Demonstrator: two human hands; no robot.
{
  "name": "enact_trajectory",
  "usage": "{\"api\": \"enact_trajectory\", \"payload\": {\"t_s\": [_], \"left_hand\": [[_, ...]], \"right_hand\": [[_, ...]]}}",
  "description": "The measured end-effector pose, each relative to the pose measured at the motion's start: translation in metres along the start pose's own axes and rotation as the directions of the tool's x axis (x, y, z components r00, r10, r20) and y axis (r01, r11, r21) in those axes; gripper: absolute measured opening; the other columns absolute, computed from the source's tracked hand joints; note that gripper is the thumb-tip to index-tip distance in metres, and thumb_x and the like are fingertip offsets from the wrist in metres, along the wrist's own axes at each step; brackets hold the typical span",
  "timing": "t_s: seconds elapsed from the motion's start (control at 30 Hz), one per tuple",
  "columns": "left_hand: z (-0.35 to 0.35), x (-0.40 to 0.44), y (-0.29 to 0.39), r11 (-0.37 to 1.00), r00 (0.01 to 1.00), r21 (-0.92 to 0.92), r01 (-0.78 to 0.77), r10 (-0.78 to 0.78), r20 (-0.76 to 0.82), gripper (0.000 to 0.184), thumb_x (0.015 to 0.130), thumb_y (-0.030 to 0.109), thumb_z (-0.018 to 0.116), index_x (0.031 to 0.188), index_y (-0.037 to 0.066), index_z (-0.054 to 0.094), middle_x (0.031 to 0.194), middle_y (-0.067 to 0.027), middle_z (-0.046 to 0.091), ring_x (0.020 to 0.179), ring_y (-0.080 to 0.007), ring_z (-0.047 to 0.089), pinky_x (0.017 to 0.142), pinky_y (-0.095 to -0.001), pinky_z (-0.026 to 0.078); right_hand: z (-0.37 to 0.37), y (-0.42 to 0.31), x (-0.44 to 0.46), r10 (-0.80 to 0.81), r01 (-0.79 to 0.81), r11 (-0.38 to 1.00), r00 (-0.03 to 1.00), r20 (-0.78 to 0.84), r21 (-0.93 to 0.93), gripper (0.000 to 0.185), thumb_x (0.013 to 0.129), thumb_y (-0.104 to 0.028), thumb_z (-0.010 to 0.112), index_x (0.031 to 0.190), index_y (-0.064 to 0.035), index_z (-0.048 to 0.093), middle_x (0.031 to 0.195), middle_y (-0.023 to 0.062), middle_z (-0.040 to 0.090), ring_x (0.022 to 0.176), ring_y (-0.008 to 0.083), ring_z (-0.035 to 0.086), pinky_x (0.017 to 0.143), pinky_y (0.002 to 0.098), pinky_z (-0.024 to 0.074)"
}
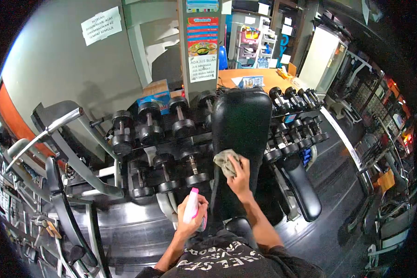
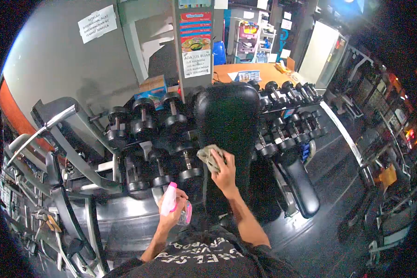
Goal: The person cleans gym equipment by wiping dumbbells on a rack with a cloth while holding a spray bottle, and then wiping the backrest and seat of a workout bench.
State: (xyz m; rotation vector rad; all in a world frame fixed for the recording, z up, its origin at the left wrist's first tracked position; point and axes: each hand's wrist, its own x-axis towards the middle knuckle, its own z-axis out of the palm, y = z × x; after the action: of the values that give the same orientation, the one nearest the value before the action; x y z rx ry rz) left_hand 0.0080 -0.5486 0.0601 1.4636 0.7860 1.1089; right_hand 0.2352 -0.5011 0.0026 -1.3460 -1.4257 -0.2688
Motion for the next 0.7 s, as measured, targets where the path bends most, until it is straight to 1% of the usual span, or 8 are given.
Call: {"api": "enact_trajectory", "payload": {"t_s": [0.07, 0.13, 0.2, 0.27, 0.4, 0.53, 0.57, 0.7], "left_hand": [[-0.005, -0.002, 0.0, 1.0, 1.0, 0.013, -0.018, 0.018, -0.008, 0.005, 0.084, 0.001, 0.058, 0.089, -0.001, 0.059, 0.073, -0.0054, 0.06, 0.057, -0.0085, 0.056, 0.052, -0.0243, 0.044], [-0.01, -0.005, 0.005, 0.999, 0.999, 0.0, 0.044, -0.044, 0.007, 0.005, 0.085, 0.002, 0.058, 0.089, -0.001, 0.058, 0.072, -0.0051, 0.06, 0.056, -0.0084, 0.056, 0.052, -0.0243, 0.044], [-0.011, -0.011, 0.008, 0.997, 0.999, -0.06, 0.054, -0.054, 0.002, 0.005, 0.085, 0.001, 0.059, 0.09, -0.001, 0.058, 0.068, -0.0034, 0.058, 0.055, -0.0078, 0.056, 0.05, -0.0231, 0.043], [-0.015, -0.013, 0.009, 0.992, 0.998, -0.115, 0.054, -0.056, -0.009, 0.007, 0.085, 0.001, 0.061, 0.091, 0.0, 0.058, 0.064, -0.0018, 0.056, 0.053, -0.0072, 0.055, 0.049, -0.022, 0.043], [-0.029, -0.016, 0.004, 0.996, 0.999, -0.083, 0.033, -0.033, 0.003, 0.007, 0.085, 0.002, 0.061, 0.091, 0.0, 0.057, 0.064, -0.002, 0.056, 0.053, -0.0072, 0.055, 0.049, -0.0225, 0.043], [-0.042, -0.021, 0.008, 0.994, 0.995, -0.051, 0.096, -0.095, 0.007, 0.005, 0.083, 0.001, 0.058, 0.087, -0.001, 0.057, 0.071, -0.0048, 0.059, 0.055, -0.0083, 0.055, 0.052, -0.0238, 0.044], [-0.046, -0.023, 0.007, 0.994, 0.995, -0.051, 0.095, -0.094, 0.012, 0.005, 0.083, 0.001, 0.058, 0.087, -0.001, 0.057, 0.071, -0.0048, 0.059, 0.055, -0.0083, 0.055, 0.052, -0.0238, 0.044], [-0.058, -0.034, 0.002, 0.999, 0.999, -0.049, 0.018, -0.019, -0.035, 0.007, 0.083, 0.001, 0.059, 0.09, -0.001, 0.057, 0.069, -0.0039, 0.059, 0.055, -0.0078, 0.056, 0.051, -0.0233, 0.044]], "right_hand": [[-0.008, -0.019, 0.057, -0.195, 0.184, 0.977, 0.976, -0.099, -0.109, 0.051, 0.071, -0.003, 0.065, 0.121, -0.0166, 0.063, 0.118, 0.0162, 0.052, 0.108, 0.0371, 0.051, 0.092, 0.0452, 0.0439], [-0.012, -0.042, 0.108, -0.25, 0.218, 0.934, 0.965, -0.082, -0.282, 0.052, 0.074, -0.004, 0.064, 0.123, -0.0206, 0.062, 0.127, 0.0134, 0.046, 0.115, 0.0349, 0.046, 0.098, 0.046, 0.0376], [-0.002, -0.052, 0.148, -0.332, 0.281, 0.831, 0.943, -0.022, -0.48, 0.055, 0.077, -0.002, 0.059, 0.128, -0.0218, 0.058, 0.129, 0.0107, 0.045, 0.117, 0.0334, 0.044, 0.097, 0.0462, 0.0362], [0.017, -0.041, 0.151, -0.281, 0.316, 0.718, 0.947, 0.157, -0.62, 0.052, 0.08, -0.006, 0.058, 0.13, -0.0199, 0.056, 0.129, 0.01, 0.046, 0.117, 0.0318, 0.044, 0.097, 0.0479, 0.036], [0.017, -0.027, 0.117, -0.295, 0.387, 0.625, 0.921, 0.254, -0.678, 0.047, 0.083, -0.013, 0.057, 0.13, -0.0193, 0.056, 0.129, 0.0083, 0.046, 0.117, 0.0304, 0.043, 0.095, 0.0483, 0.0373], [0.032, 0.001, 0.029, -0.322, 0.664, 0.487, 0.741, 0.59, -0.568, 0.043, 0.082, -0.024, 0.058, 0.123, -0.0114, 0.06, 0.13, 0.0057, 0.049, 0.115, 0.0279, 0.045, 0.092, 0.0449, 0.0414], [0.036, 0.007, 0.006, -0.358, 0.673, 0.456, 0.738, 0.573, -0.582, 0.041, 0.083, -0.027, 0.058, 0.119, -0.008, 0.063, 0.13, 0.0043, 0.052, 0.114, 0.0258, 0.046, 0.092, 0.0439, 0.0415], [0.035, 0.009, -0.051, -0.262, 0.712, 0.478, 0.675, 0.69, -0.515, 0.04, 0.082, -0.027, 0.058, 0.118, -0.0104, 0.063, 0.129, 0.0045, 0.053, 0.112, 0.0243, 0.047, 0.09, 0.0429, 0.0418]]}}
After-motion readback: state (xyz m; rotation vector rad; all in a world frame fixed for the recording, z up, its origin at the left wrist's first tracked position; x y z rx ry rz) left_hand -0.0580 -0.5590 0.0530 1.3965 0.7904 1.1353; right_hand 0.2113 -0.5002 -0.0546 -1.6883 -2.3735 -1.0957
